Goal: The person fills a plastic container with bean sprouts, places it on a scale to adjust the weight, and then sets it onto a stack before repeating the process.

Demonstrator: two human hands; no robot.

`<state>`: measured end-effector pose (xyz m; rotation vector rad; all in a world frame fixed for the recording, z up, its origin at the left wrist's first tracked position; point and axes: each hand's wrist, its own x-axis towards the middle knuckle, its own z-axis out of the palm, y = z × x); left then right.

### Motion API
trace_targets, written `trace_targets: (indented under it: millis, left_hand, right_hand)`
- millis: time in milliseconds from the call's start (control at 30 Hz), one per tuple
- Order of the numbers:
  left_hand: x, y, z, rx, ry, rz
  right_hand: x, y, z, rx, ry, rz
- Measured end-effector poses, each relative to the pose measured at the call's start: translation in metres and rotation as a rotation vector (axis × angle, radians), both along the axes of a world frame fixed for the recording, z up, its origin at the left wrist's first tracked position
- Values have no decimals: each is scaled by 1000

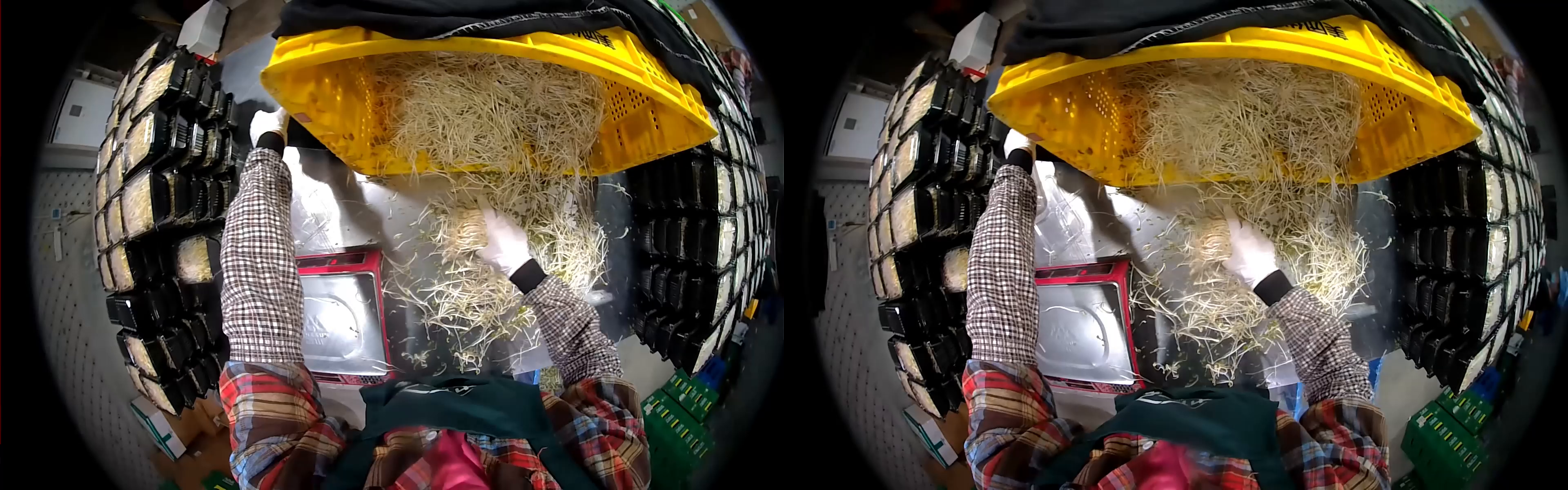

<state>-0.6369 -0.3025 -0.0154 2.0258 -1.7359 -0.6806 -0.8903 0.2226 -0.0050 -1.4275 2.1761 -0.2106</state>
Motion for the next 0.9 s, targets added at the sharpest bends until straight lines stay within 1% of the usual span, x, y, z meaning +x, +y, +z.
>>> trace_targets:
  millis: [33, 100, 133, 167, 200, 233, 267, 300, 333, 367, 433, 467, 500, 567, 600, 633, 700, 733, 767, 800, 833, 867, 900]
  left_hand:
    - [-1, 5, 8, 22, -30, -15]
    - [-1, 16, 32, 71, -131, -82]
    - [1, 22, 43, 92, -212, -117]
    - [3, 31, 53, 106, -303, -150]
    - [-1, 42, 65, 82, -493, -208]
    - [-7, 56, 75, 172, -271, 0]
    - [5, 47, 62, 202, -203, 28]
    - [26, 27, 37, 227, -133, 57]
    - [54, 6, 2, 210, 54, 113]
    - [72, -8, -12, 114, -553, -94]
    - [72, 30, 7, 48, -730, -224]
    - [88, 24, -12, -76, -848, -277]
    - [66, 59, 21, -30, -1019, -332]
    - [61, 92, 41, -46, -840, -222]
    - [66, 91, 42, -65, -835, -249]
    - [73, 95, 40, -132, -670, -221]
    - [90, 74, 30, -96, -735, -293]
    - [99, 63, 17, -52, -511, -98]
    - [98, 70, 31, -191, -645, -216]
    - [99, 75, 43, -97, -399, -184]
    - [101, 81, 55, -4, -151, -152]
    - [84, 119, 93, 29, 164, -38]
    - [106, 115, 88, -2, 213, -138]
  right_hand:
    - [-11, 0, 15, 133, -94, -16]
    - [-18, 19, 19, -35, 20, 9]
    - [-19, 27, 27, -99, -24, 29]
    - [-16, 37, 22, -110, 2, 50]
    - [-11, 47, 15, -123, 26, 74]
    - [-5, 58, 10, -139, 52, 97]
    - [3, 63, 13, -31, -39, 96]
    - [11, 75, 12, -98, 31, 145]
    - [19, 81, 19, -98, 55, 152]
    - [26, 85, 25, -99, 77, 158]
    - [33, 88, 27, -95, 121, 166]
    - [36, 90, 27, -93, 146, 168]
    - [36, 89, 26, -83, 139, 163]
    - [32, 85, 19, -60, 127, 152]
    - [27, 80, 9, -112, 62, 141]
    - [20, 81, 2, -52, -15, 122]
    - [8, 76, 0, 64, -169, 85]
    - [2, 68, 21, 199, -206, 36]
    - [-2, 68, 19, 88, -735, -267]
    - [-9, 72, 16, -34, -1259, -570]
    - [-18, 78, 12, -103, -1426, -630]
    - [-28, 82, 11, -168, -1595, -687]
    - [-38, 88, 16, -170, -1405, -504]
